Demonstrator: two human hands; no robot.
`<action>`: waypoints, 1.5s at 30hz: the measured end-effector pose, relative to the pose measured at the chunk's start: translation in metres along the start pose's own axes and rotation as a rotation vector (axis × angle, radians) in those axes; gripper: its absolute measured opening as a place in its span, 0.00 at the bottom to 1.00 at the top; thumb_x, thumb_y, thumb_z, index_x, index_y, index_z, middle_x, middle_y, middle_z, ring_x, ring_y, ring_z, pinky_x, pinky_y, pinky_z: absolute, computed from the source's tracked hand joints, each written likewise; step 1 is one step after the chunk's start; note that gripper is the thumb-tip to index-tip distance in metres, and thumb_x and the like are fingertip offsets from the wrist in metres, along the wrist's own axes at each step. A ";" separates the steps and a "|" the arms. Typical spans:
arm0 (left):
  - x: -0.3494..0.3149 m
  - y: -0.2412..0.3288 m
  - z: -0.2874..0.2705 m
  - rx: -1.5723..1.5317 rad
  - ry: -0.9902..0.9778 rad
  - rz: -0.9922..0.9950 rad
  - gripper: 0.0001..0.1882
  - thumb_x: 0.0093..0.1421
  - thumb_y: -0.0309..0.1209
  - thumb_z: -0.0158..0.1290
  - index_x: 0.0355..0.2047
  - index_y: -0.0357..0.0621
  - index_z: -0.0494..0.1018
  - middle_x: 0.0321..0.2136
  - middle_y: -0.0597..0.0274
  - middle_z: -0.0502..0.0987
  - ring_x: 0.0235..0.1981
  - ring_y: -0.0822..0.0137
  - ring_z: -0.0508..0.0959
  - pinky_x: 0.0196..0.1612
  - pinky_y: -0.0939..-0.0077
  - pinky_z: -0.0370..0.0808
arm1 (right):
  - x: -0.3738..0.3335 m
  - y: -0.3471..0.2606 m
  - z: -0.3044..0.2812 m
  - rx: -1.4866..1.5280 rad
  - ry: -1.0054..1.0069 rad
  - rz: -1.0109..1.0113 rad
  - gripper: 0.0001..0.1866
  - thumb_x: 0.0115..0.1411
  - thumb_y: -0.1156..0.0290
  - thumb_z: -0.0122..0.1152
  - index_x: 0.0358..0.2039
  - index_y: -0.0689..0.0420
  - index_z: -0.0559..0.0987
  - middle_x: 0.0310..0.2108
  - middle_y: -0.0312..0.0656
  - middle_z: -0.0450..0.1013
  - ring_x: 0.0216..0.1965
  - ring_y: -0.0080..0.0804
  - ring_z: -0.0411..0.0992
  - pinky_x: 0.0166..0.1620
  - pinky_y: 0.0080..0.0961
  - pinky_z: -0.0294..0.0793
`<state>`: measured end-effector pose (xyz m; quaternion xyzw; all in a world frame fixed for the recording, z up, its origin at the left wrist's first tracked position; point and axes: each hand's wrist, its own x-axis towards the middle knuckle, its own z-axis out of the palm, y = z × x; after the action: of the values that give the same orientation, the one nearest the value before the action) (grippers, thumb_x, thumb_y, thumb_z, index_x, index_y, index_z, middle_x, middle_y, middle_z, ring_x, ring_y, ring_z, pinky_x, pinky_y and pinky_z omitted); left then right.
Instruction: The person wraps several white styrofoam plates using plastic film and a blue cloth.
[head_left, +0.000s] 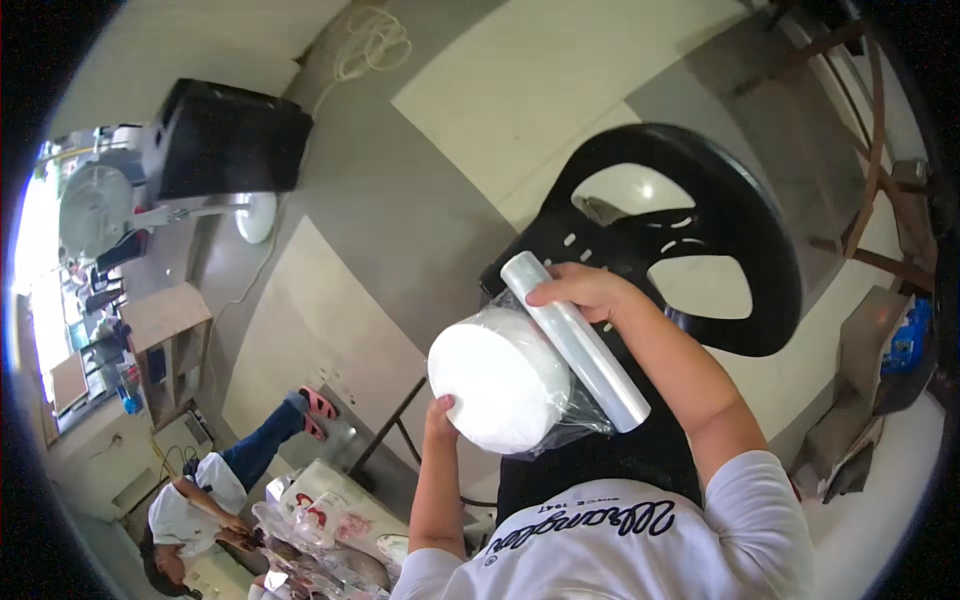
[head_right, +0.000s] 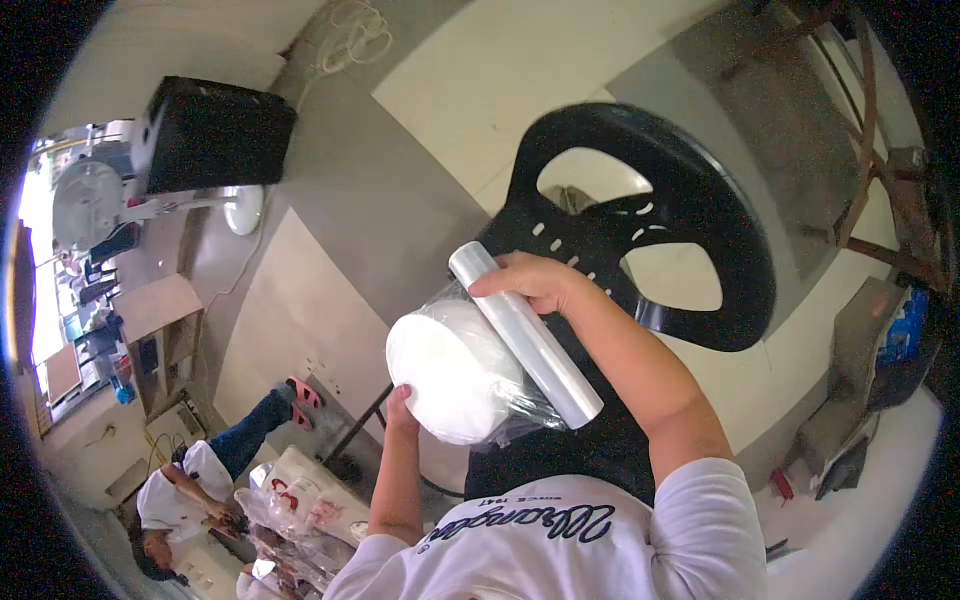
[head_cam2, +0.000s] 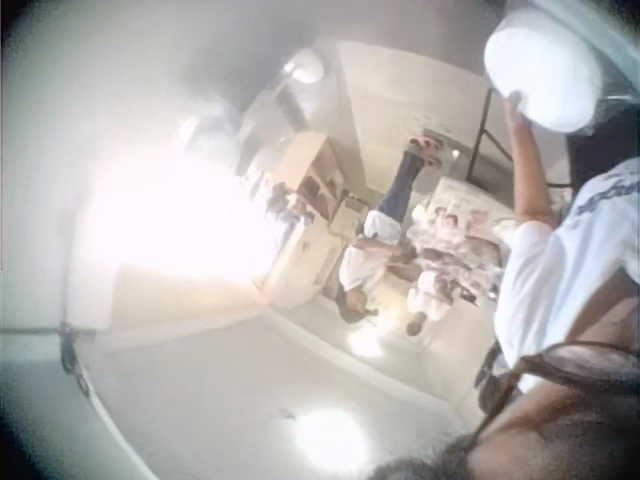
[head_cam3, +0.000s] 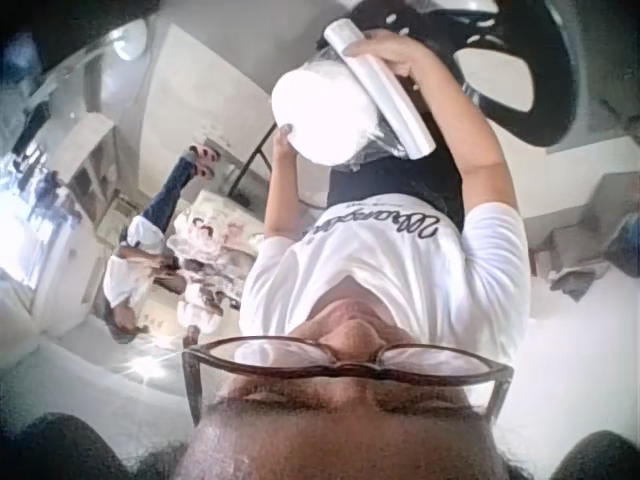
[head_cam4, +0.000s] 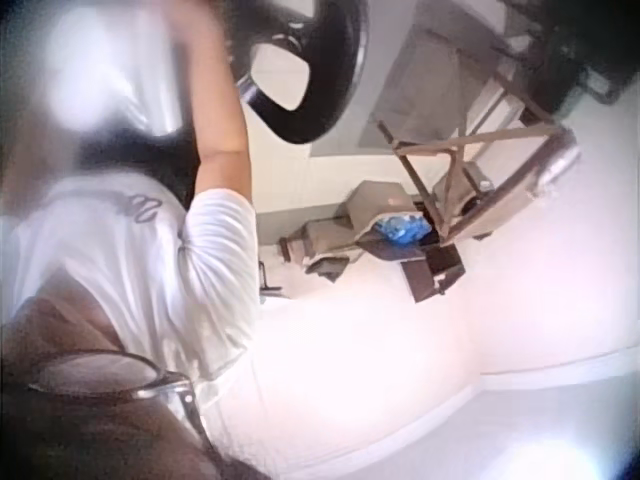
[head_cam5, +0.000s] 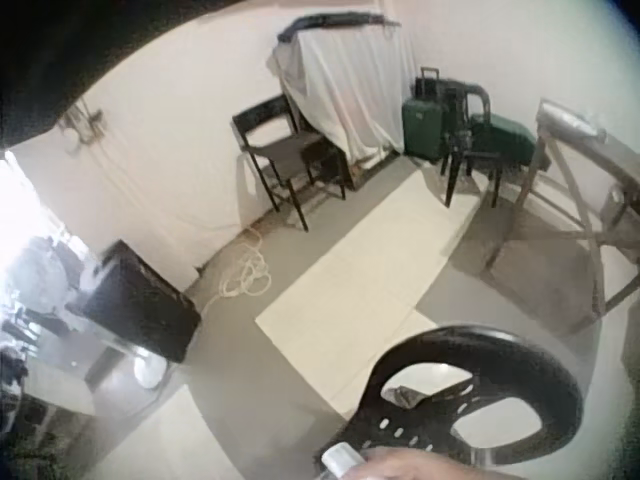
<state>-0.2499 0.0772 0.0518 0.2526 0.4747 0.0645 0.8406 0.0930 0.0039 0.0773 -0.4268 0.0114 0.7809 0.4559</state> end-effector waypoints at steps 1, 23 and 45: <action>-0.011 0.005 0.007 -0.030 -0.016 0.016 0.48 0.37 0.43 0.59 0.56 0.31 0.53 0.50 0.45 0.66 0.50 0.47 0.69 0.53 0.58 0.68 | -0.013 -0.005 0.008 -0.021 -0.003 -0.027 0.32 0.44 0.64 0.67 0.46 0.69 0.66 0.38 0.53 0.70 0.36 0.38 0.73 0.38 0.32 0.75; -0.127 0.064 0.182 -0.316 -0.385 0.377 0.46 0.46 0.62 0.46 0.60 0.46 0.52 0.55 0.50 0.62 0.53 0.49 0.66 0.54 0.51 0.65 | -0.184 -0.055 0.119 0.331 -0.316 -0.325 0.23 0.52 0.62 0.59 0.44 0.61 0.69 0.35 0.51 0.71 0.35 0.41 0.73 0.39 0.39 0.75; -0.146 0.078 0.262 -0.376 -0.725 0.369 0.43 0.49 0.57 0.45 0.59 0.44 0.52 0.53 0.49 0.63 0.53 0.50 0.66 0.53 0.52 0.65 | -0.272 -0.064 0.170 0.056 -0.171 -0.357 0.23 0.44 0.71 0.59 0.40 0.72 0.70 0.31 0.53 0.71 0.30 0.40 0.73 0.39 0.37 0.75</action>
<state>-0.1011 -0.0016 0.3117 0.1824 0.0764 0.2058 0.9584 0.0876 -0.0811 0.3933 -0.3413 -0.0814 0.7206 0.5980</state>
